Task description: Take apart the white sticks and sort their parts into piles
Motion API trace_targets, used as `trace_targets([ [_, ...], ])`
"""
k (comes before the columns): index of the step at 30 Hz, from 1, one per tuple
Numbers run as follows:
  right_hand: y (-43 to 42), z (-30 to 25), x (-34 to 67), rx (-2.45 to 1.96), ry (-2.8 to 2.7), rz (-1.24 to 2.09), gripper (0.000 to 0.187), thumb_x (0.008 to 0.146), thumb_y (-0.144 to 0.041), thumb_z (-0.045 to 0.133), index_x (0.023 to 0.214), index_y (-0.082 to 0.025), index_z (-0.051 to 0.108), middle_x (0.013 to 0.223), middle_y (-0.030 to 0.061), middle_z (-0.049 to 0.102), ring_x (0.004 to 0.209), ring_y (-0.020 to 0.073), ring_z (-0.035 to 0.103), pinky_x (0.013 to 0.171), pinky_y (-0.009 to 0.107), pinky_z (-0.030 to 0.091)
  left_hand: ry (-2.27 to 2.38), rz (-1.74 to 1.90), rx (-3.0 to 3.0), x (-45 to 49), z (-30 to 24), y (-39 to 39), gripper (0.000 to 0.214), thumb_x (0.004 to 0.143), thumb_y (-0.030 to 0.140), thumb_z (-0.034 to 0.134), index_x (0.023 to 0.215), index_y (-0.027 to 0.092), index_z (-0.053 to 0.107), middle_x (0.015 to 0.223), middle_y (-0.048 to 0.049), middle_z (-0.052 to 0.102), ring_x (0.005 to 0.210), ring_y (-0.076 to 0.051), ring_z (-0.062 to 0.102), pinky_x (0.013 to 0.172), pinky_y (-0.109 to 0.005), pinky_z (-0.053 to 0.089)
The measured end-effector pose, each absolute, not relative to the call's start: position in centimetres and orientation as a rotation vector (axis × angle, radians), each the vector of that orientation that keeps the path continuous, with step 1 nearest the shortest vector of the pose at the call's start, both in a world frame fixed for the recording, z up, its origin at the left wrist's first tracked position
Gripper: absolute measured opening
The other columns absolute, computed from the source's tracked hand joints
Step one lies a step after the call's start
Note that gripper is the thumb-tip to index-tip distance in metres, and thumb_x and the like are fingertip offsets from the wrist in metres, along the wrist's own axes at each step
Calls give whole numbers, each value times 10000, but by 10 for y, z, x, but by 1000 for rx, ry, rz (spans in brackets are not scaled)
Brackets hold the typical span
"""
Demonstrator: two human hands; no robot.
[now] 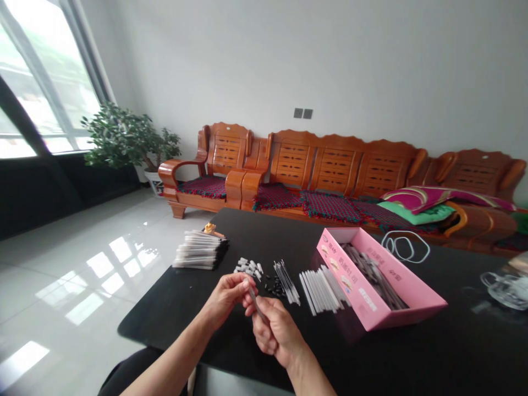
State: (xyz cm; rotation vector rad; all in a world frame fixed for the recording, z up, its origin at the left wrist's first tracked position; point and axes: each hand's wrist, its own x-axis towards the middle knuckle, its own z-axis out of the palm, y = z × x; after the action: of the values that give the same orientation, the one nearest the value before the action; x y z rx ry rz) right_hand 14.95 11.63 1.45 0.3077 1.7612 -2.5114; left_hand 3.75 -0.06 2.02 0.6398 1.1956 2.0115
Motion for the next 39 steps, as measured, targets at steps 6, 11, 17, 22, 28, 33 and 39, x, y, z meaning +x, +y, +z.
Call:
trace_targets([
  [6, 113, 19, 142, 390, 3230, -1423, 398, 935, -446, 353, 733, -186, 577, 572, 32, 561, 520, 122, 510, 525, 246, 312, 1292, 2135, 538, 39, 14, 7, 275, 757, 363, 695, 803, 92, 696, 658, -63, 647, 532, -105, 563, 546, -213, 460],
  [11, 109, 20, 143, 448, 3247, -1375, 409, 928, -462, 343, 761, -188, 597, 598, 50, 594, 514, 127, 518, 519, 250, 319, 1330, 2119, 551, 36, 17, 4, 270, 757, 362, 694, 784, 93, 702, 668, -65, 650, 527, -100, 546, 523, -208, 447],
  [17, 108, 21, 149, 383, 1943, -2345, 525, 866, -612, 353, 908, -145, 587, 393, -83, 403, 262, 58, 221, 306, 200, 216, 1197, 2003, 628, 31, 19, -2, 270, 756, 349, 701, 825, 88, 699, 719, -84, 667, 499, -71, 508, 501, -186, 407],
  [22, 109, 19, 150, 410, 2380, -2176, 433, 898, -549, 357, 774, -179, 544, 397, -105, 291, 308, 53, 210, 370, 198, 202, 1262, 2078, 537, 25, 11, 1, 297, 734, 358, 718, 821, 76, 698, 692, -78, 665, 506, -77, 534, 506, -185, 431],
  [28, 99, 12, 155, 308, 3366, -850, 365, 962, -357, 319, 727, -197, 548, 524, -16, 553, 486, 98, 520, 531, 249, 231, 1377, 2322, 260, -16, 9, -21, 319, 677, 351, 757, 834, 82, 685, 708, -51, 673, 564, -72, 572, 578, -175, 483],
  [33, 114, 13, 151, 492, 3379, -802, 399, 976, -350, 251, 803, -211, 583, 622, 9, 641, 604, 131, 610, 577, 227, 307, 1674, 2086, 395, -20, 5, -27, 377, 712, 405, 690, 920, 93, 646, 635, -40, 661, 502, -105, 585, 473, -195, 471],
  [39, 183, 16, 158, 1101, 3386, -403, 263, 921, -315, 370, 986, -200, 597, 744, 57, 698, 701, 193, 649, 577, 254, 349, 2267, 1680, 480, -24, -14, -20, 221, 756, 364, 583, 814, 152, 602, 540, 3, 628, 397, -123, 566, 360, -191, 402],
])
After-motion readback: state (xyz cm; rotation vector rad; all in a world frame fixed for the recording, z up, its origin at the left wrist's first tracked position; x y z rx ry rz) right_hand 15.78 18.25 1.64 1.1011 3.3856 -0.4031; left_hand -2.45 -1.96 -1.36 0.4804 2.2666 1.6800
